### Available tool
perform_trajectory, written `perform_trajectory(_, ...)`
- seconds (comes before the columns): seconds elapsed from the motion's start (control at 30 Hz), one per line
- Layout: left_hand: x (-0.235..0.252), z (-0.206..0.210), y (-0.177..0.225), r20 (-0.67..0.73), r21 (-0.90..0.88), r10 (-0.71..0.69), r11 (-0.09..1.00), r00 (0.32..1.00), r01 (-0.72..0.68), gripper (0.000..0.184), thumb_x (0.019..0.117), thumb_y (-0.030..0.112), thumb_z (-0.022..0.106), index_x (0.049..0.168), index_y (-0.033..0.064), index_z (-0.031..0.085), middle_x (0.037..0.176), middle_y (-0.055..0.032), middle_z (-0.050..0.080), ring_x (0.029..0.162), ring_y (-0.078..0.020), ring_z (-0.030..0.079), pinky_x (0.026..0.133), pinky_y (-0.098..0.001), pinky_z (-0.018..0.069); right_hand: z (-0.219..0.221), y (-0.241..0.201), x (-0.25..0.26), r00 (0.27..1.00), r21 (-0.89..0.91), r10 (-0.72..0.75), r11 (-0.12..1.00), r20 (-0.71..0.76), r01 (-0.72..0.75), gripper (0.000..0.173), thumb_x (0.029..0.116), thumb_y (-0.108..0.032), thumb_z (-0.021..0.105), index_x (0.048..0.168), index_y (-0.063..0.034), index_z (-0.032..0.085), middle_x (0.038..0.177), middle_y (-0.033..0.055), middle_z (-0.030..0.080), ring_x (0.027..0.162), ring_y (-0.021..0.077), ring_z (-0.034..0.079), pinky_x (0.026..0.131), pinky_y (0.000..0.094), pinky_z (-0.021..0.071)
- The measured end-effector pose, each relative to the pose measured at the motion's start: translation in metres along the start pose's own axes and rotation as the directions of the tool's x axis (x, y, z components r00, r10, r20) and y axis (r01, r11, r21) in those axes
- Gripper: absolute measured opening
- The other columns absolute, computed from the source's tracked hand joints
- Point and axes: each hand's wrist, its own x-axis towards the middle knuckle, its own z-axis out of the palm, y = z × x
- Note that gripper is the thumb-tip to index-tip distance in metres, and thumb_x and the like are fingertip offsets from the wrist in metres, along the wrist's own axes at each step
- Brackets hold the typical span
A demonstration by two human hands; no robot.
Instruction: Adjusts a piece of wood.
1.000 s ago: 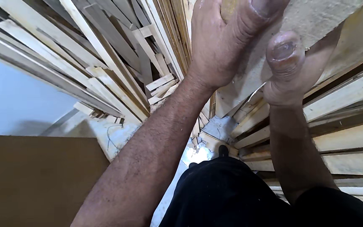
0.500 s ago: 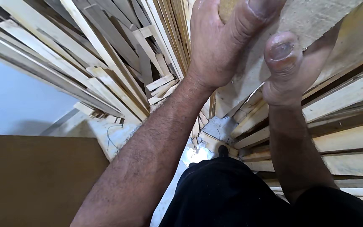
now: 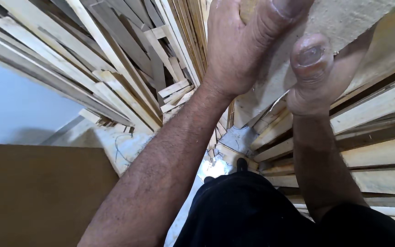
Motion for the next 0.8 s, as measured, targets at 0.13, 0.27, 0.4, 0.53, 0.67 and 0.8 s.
perform_trajectory(0.13,-0.0008,0.0007,0.0005,-0.003,-0.044,-0.011,0.999,1.000,0.011,0.057,0.0905,0.066,0.060,0.094,0.0089,0.062,0.081,0.0057,0.066,0.080,-0.0014,0.066,0.075,-0.0240,0.0584,0.0003,-0.0010,-0.0008,1.000,0.004,0.007,1.000,0.003,-0.007,0.100,0.0772,-0.054,0.084,0.136,0.0112,0.036,0.122,0.0079,0.057,0.115,0.0115,0.061,0.104,0.0305,0.0532)
perform_trajectory(0.27,0.0003,-0.0006,-0.0014,0.006,-0.024,-0.001,1.000,1.000,0.001,0.062,0.0894,0.069,0.058,0.095,0.0082,0.063,0.084,0.0043,0.066,0.083,-0.0026,0.066,0.078,-0.0258,0.0580,0.0000,0.0003,0.0004,1.000,0.036,0.005,0.999,0.023,-0.005,0.100,0.0776,-0.051,0.085,0.137,0.0111,0.034,0.122,0.0086,0.057,0.115,0.0125,0.061,0.104,0.0323,0.0541)
perform_trajectory(0.4,0.0009,-0.0004,-0.0026,-0.005,-0.026,0.000,1.000,1.000,0.000,0.063,0.0887,0.071,0.059,0.096,0.0081,0.062,0.084,0.0044,0.066,0.083,-0.0025,0.067,0.078,-0.0258,0.0584,0.0004,0.0009,0.0004,1.000,0.043,-0.009,0.999,0.024,0.008,0.096,0.0791,-0.049,0.085,0.136,0.0099,0.034,0.121,0.0064,0.057,0.114,0.0107,0.062,0.103,0.0310,0.0546)
perform_trajectory(0.53,0.0010,-0.0009,-0.0020,0.003,-0.055,-0.006,0.998,1.000,0.006,0.060,0.0895,0.067,0.061,0.096,0.0079,0.063,0.084,0.0039,0.067,0.083,-0.0032,0.067,0.078,-0.0265,0.0592,0.0006,0.0018,0.0006,1.000,0.035,-0.016,0.999,0.023,0.015,0.097,0.0792,-0.051,0.084,0.136,0.0105,0.034,0.122,0.0070,0.057,0.115,0.0111,0.062,0.103,0.0315,0.0546)
perform_trajectory(0.67,0.0014,-0.0012,-0.0022,-0.002,-0.046,-0.018,0.999,1.000,0.018,0.058,0.0897,0.066,0.060,0.095,0.0082,0.063,0.083,0.0037,0.067,0.082,-0.0035,0.067,0.078,-0.0267,0.0587,0.0021,0.0020,0.0008,1.000,0.041,-0.009,0.999,0.015,0.009,0.097,0.0788,-0.050,0.084,0.136,0.0109,0.035,0.122,0.0076,0.057,0.115,0.0114,0.061,0.103,0.0310,0.0544)
perform_trajectory(0.8,0.0020,-0.0007,-0.0035,-0.014,-0.047,0.001,0.999,1.000,-0.002,0.058,0.0905,0.065,0.060,0.095,0.0075,0.062,0.084,0.0035,0.066,0.083,-0.0033,0.067,0.078,-0.0259,0.0587,0.0022,0.0023,0.0014,1.000,0.058,0.011,0.998,0.012,-0.012,0.099,0.0767,-0.050,0.086,0.136,0.0108,0.035,0.121,0.0086,0.057,0.113,0.0125,0.062,0.102,0.0322,0.0552)
